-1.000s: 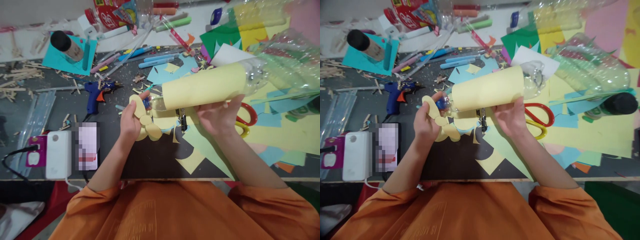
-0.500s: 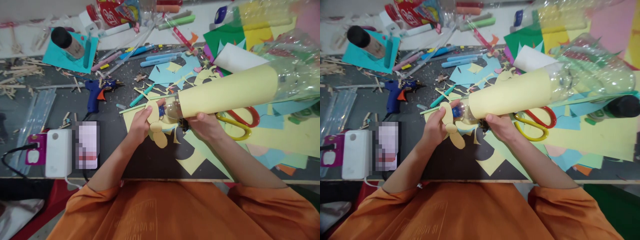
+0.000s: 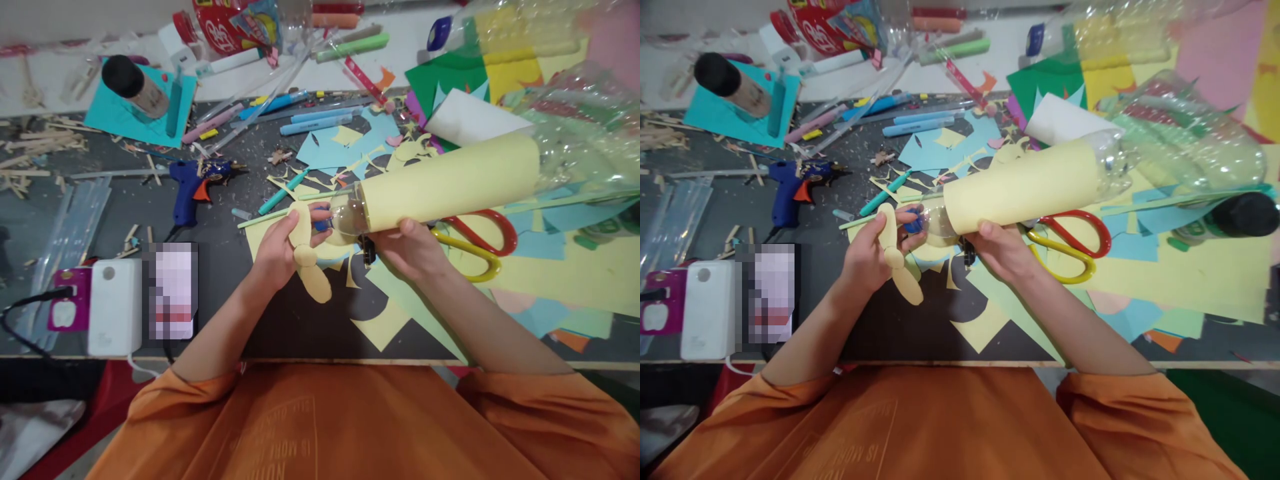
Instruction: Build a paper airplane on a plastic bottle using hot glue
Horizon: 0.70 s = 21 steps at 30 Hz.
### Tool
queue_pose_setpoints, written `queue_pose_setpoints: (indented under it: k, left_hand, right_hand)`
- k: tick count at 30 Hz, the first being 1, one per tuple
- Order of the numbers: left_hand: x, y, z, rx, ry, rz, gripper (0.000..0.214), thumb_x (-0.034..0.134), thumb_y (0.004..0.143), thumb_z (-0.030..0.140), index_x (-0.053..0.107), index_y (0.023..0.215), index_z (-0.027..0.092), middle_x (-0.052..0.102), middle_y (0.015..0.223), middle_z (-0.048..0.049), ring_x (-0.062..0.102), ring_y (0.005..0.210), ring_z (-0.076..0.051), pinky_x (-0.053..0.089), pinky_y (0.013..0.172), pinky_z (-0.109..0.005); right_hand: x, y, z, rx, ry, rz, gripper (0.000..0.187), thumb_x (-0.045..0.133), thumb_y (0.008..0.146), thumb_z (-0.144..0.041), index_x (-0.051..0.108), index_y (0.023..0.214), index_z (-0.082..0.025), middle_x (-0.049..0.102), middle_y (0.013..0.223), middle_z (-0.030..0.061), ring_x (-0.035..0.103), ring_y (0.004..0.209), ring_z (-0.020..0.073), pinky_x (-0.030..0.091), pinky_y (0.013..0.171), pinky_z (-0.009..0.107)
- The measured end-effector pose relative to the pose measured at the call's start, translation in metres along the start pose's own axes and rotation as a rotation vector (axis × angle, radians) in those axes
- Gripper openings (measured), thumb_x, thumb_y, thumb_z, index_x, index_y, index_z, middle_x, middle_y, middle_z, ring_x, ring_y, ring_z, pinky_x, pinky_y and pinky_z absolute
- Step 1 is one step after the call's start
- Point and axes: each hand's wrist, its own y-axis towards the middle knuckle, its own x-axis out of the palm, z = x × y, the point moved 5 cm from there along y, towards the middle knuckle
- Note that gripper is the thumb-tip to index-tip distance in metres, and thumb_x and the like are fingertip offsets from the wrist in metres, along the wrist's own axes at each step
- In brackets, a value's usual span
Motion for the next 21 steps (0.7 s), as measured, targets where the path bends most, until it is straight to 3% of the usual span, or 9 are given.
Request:
queue_pose_setpoints:
  k: [9, 21]
  left_hand:
    - [-0.005, 0.003, 0.007, 0.027, 0.010, 0.066, 0.038, 0.064, 0.079, 0.052, 0.070, 0.076, 0.014, 0.066, 0.121, -0.0111, 0.056, 0.124, -0.030, 0.058, 0.092, -0.034]
    - [-0.005, 0.003, 0.008, 0.045, -0.010, 0.056, 0.035, 0.049, 0.091, 0.038, 0.071, 0.077, 0.014, 0.068, 0.114, -0.0105, 0.062, 0.115, -0.025, 0.057, 0.095, -0.037]
  right_hand:
    - [-0.008, 0.002, -0.004, -0.018, 0.050, 0.060, 0.076, 0.076, 0.051, -0.071, 0.063, 0.115, -0.032, 0.071, 0.116, 0.0019, 0.053, 0.129, 0.0303, 0.039, 0.113, 0.051]
    - [-0.016, 0.003, 0.001, -0.029, 0.158, 0.067, 0.075, 0.081, 0.050, -0.066, 0.063, 0.117, -0.036, 0.073, 0.113, -0.0012, 0.059, 0.122, 0.0300, 0.046, 0.105, 0.047]
